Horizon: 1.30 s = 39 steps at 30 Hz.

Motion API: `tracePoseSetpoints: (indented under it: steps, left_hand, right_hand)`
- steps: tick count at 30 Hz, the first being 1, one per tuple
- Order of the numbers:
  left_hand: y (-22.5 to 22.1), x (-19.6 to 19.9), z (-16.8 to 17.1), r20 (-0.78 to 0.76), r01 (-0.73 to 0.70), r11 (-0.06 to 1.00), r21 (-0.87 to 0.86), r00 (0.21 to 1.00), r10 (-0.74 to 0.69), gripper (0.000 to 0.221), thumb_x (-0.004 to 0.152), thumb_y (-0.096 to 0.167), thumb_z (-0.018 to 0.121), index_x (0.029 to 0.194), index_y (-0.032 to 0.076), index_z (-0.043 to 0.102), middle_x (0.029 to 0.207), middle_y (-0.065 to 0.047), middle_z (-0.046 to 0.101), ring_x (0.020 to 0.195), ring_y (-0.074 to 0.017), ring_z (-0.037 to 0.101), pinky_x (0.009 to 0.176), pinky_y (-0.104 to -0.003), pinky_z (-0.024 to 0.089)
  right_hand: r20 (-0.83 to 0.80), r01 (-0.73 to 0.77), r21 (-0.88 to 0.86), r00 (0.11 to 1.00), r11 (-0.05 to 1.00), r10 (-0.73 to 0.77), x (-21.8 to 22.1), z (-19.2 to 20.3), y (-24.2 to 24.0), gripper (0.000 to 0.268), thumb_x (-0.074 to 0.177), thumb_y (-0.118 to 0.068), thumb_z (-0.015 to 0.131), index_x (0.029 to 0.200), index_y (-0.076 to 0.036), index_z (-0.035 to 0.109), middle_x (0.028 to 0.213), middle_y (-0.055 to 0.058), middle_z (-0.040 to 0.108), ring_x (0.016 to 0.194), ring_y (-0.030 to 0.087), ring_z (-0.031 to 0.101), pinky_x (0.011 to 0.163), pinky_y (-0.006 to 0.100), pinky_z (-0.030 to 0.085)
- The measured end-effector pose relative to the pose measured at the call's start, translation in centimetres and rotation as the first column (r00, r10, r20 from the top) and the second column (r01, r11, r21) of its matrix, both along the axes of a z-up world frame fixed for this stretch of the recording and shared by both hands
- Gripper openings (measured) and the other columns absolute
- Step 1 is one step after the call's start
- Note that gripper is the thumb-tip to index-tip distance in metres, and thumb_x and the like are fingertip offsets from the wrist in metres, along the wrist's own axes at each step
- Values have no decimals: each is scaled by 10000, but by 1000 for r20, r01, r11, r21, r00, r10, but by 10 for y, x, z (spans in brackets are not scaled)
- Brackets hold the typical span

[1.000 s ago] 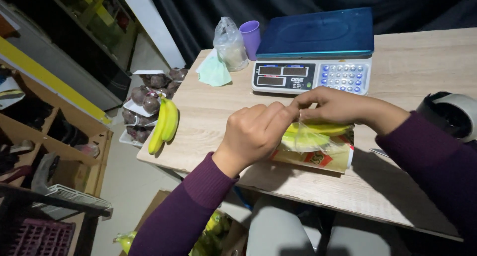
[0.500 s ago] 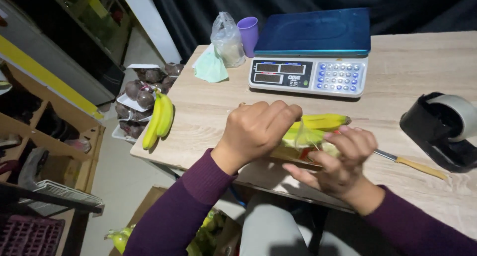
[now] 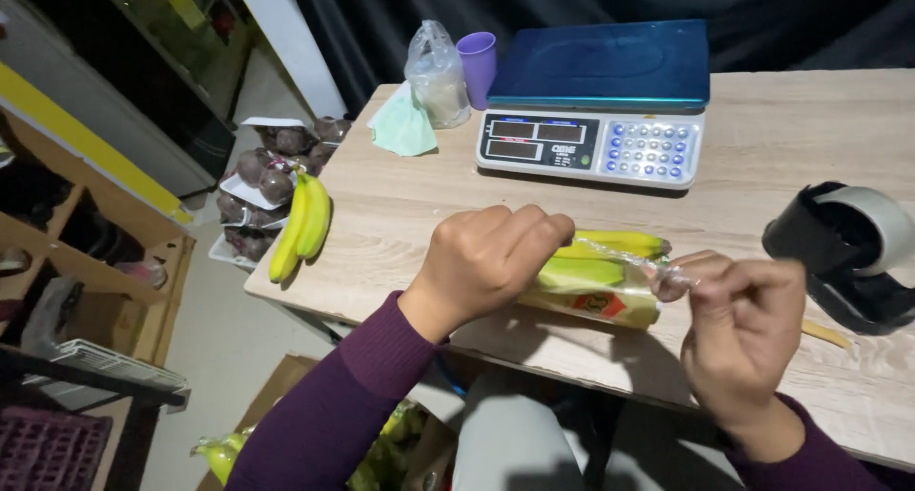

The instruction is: Wrapping bunches of bananas in plastic film and securing them with tape.

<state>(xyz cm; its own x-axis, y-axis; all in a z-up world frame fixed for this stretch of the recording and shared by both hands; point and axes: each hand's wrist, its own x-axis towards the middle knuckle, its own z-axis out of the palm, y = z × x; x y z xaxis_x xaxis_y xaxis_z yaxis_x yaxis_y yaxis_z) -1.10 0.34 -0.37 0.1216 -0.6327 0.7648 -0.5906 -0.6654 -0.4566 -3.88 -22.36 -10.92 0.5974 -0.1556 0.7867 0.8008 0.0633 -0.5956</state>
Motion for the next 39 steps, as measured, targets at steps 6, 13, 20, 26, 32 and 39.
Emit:
tracePoseSetpoints:
  steps: [6,13,20,26,32,39]
  left_hand:
    - [-3,-5,-1,1,11,999,37,1000,-11,114,1035,64,653,971,158,659,696,38,477,516,-127,384,440,-287,286]
    - [3,-14,4,-342,-86,992,87,933,111,374,1010,502,615,1059,133,583,675,11,564,547,-222,589,420,-388,395]
    - [16,-9,-8,-595,-171,918,358,715,366,315,670,-140,645,779,84,451,573,-63,496,542,-360,554,423,-524,415]
    - [32,-21,-1,-368,-286,895,342,836,407,250,568,128,763,582,158,515,491,-14,515,609,-308,530,524,-450,453]
    - [34,-39,11,-299,-420,880,219,830,471,395,716,-173,755,627,109,492,576,-30,483,625,-262,469,452,-400,414]
    - [43,-15,-12,-399,-200,971,-127,907,135,120,947,-38,649,965,55,575,785,-93,604,705,-250,524,592,-375,436]
  right_hand:
    - [-148,81,21,986,996,-77,22,12,0,144,1143,-114,460,1108,-106,321,860,105,492,678,160,521,570,267,468]
    - [-41,478,-486,824,732,-566,60,14,-8,114,1109,38,543,1137,28,433,985,193,651,905,377,682,750,472,485]
    - [-229,306,-600,819,739,-526,71,26,-4,81,1145,-37,451,1138,-57,372,846,62,722,777,297,749,672,468,487]
    - [-252,325,-460,844,826,-473,76,27,-3,180,1209,41,453,1106,-48,335,884,106,568,714,242,733,479,318,397]
    - [-278,295,-426,857,855,-434,79,32,1,179,1241,1,447,1132,-72,327,900,80,578,734,232,738,598,319,422]
    - [-314,310,-390,840,867,-442,94,30,3,156,1225,-38,454,1124,-87,346,772,57,588,641,192,698,625,332,435]
